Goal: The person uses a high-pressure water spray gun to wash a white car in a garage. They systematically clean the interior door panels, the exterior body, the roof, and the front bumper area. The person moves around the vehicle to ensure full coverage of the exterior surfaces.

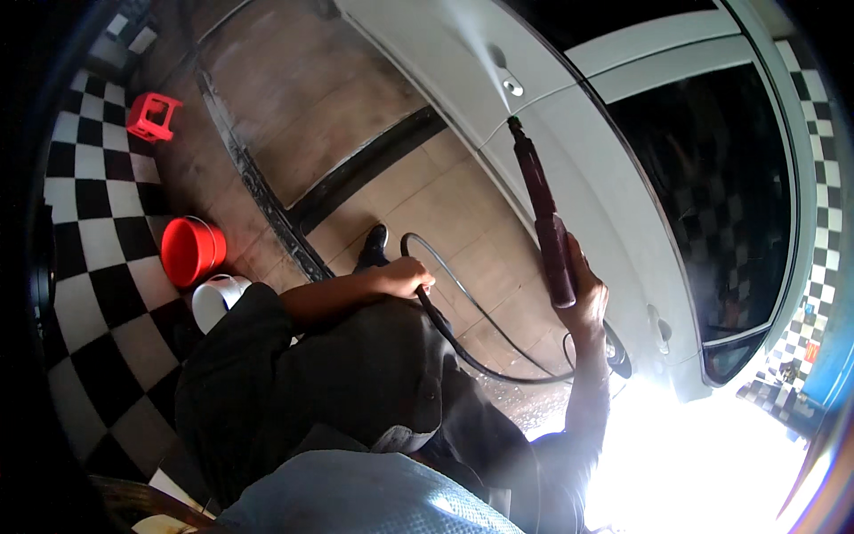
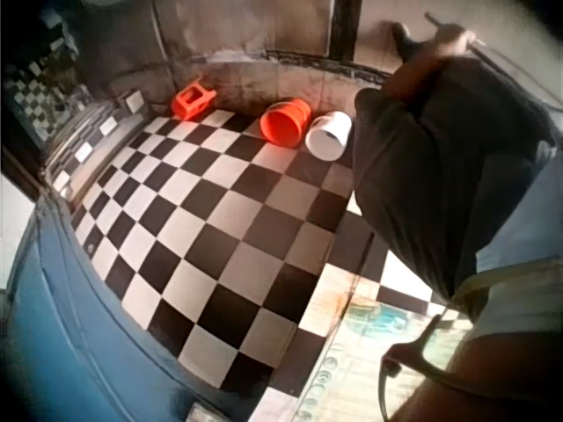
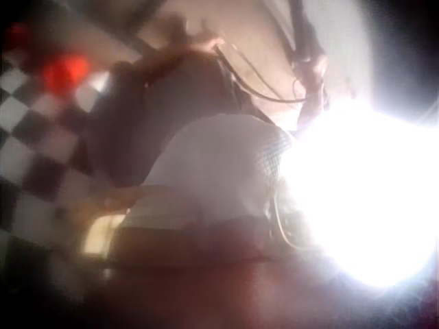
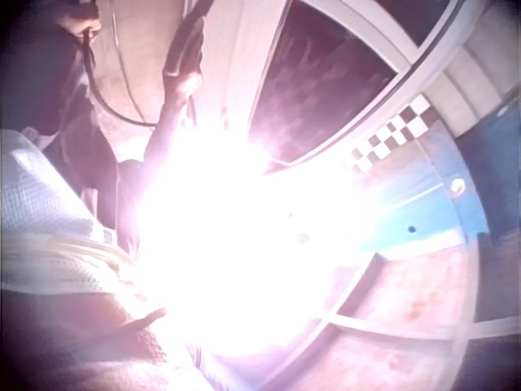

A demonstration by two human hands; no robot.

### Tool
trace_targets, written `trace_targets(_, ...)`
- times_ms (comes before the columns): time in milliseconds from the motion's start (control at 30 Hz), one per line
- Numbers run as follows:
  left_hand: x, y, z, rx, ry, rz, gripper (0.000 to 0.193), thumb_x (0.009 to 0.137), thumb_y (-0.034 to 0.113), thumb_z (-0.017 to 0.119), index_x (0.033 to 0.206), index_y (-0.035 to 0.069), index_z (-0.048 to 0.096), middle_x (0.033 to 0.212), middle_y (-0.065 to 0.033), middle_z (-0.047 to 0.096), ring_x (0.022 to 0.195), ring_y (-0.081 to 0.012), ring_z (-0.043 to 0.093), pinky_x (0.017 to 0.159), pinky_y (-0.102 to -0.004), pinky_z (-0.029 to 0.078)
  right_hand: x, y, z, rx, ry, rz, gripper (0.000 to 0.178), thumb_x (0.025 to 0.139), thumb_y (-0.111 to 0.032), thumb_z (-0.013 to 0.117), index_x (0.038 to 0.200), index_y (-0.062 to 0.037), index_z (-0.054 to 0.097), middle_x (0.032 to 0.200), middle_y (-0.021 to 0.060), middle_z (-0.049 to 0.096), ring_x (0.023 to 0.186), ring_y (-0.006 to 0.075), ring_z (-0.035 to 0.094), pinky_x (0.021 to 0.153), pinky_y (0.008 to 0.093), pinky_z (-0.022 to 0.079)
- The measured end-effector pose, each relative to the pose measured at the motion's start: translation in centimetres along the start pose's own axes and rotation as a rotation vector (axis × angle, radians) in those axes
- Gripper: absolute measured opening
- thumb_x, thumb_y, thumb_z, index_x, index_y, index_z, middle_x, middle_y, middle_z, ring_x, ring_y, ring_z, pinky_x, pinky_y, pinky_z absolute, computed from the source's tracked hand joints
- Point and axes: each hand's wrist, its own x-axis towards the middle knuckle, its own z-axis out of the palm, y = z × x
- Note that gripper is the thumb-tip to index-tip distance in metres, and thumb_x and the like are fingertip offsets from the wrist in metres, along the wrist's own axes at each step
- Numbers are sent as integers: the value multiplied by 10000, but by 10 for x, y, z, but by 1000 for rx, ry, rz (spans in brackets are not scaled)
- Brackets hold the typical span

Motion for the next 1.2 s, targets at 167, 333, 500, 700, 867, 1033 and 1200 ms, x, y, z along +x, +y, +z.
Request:
trace_targets(167,-6,-5,-6,38,47,56,216,718,118,675,652,68,476,617,-109,582,636,-342,600,576,-437,437,8,-1,-3,-85,0,67,640,733,-46,598,1358,-129,489,803,176,675,674,325,676,608,365,521)
trace_targets(333,-6,-11,-12,25,-18,3,164,686,112,675,698,87,514,641,-101,583,673,-336,606,612,-442,446,15,-13,1,-101,4,93,598,751,-34,549,1344,-94,498,754,197,649,633,326,666,588,359,510)
trace_targets(500,-16,-26,-6,67,88,18,218,711,135,683,665,71,479,600,-123,554,628,-351,584,578,-452,421,31,-44,23,-2,-6,-110,557,773,-89,625,1320,-107,522,985,174,671,802,318,686,670,360,538)
trace_targets(700,-27,-44,-10,15,31,-46,213,644,116,685,737,93,494,645,-119,559,682,-360,592,606,-463,433,61,-37,82,-209,-365,37,699,730,-125,675,1384,-218,448,913,177,671,853,363,653,751,442,522)
trace_targets(867,-45,-62,-9,66,69,-70,223,639,117,689,725,95,484,647,-121,558,680,-352,595,595,-458,426,65,-56,106,-103,-248,-136,752,705,-123,669,1401,-249,412,1006,169,664,910,370,636,776,460,522)
trace_targets(1033,-48,-67,-8,53,-34,-162,250,622,105,717,742,86,498,704,-117,585,732,-339,606,620,-453,440,49,-9,146,-249,-442,161,655,745,-106,598,1367,-233,433,1041,195,648,949,403,616,802,497,506)
trace_targets(1200,-36,-60,7,84,-100,-225,203,635,75,690,784,83,552,745,-117,615,780,-345,616,676,-459,467,-57,151,179,-270,-404,529,461,750,-178,596,1207,-141,550,1035,216,644,980,421,603,806,490,503)
